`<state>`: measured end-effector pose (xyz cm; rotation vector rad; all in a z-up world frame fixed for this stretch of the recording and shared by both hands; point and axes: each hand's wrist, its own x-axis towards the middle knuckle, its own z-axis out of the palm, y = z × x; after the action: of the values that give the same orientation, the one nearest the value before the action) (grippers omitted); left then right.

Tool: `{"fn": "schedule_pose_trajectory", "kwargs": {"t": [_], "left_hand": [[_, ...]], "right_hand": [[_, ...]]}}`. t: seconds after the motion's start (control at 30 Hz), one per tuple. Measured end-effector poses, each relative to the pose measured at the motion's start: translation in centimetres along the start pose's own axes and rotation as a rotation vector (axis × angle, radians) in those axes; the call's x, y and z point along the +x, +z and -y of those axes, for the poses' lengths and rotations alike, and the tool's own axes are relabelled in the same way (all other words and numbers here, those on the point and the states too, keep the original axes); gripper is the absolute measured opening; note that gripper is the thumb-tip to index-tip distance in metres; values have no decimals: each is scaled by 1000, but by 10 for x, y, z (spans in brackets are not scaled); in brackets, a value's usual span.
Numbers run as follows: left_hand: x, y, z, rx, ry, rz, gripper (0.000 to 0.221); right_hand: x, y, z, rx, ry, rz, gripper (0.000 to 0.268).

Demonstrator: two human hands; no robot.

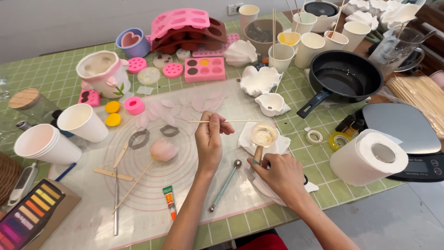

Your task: Mixing fragrance and liquid dye into a small container of melted wax for candle making.

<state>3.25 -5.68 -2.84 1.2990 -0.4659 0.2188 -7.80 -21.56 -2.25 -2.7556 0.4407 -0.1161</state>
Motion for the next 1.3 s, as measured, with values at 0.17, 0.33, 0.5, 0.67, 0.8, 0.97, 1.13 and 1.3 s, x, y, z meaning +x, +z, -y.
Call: {"fn": "schedule_pose_trajectory", "kwargs": {"t": [0.17, 0.33, 0.5, 0.67, 0.8, 0.97, 1.13, 1.3], "left_hand": [[-9, 1, 9, 82, 12, -23, 33], [-11, 2, 27, 5, -12, -22, 33], [-11, 4, 36, -11, -56, -11, 34], [-13, 6, 38, -13, -86, -2, 34], [-10, 7, 34, 12, -70, 6, 34], [-9, 8, 33, 29, -69, -24, 33], [-10, 9, 30, 6, -56, -36, 32], [-10, 6, 24, -1, -22, -56, 31]], "right_hand": [[6, -23, -15, 116, 10, 47, 55], [56, -6, -74, 745, -292, -431, 55], [87, -4, -66, 1275, -259, -444, 57], [89, 8, -71, 1518, -281, -398, 52], [87, 7, -74, 1526, -268, -387, 51], [85, 7, -76, 1534, -244, -372, 51], [85, 7, -77, 1534, -241, -366, 51], [83, 9, -77, 1521, -237, -371, 51]]}}
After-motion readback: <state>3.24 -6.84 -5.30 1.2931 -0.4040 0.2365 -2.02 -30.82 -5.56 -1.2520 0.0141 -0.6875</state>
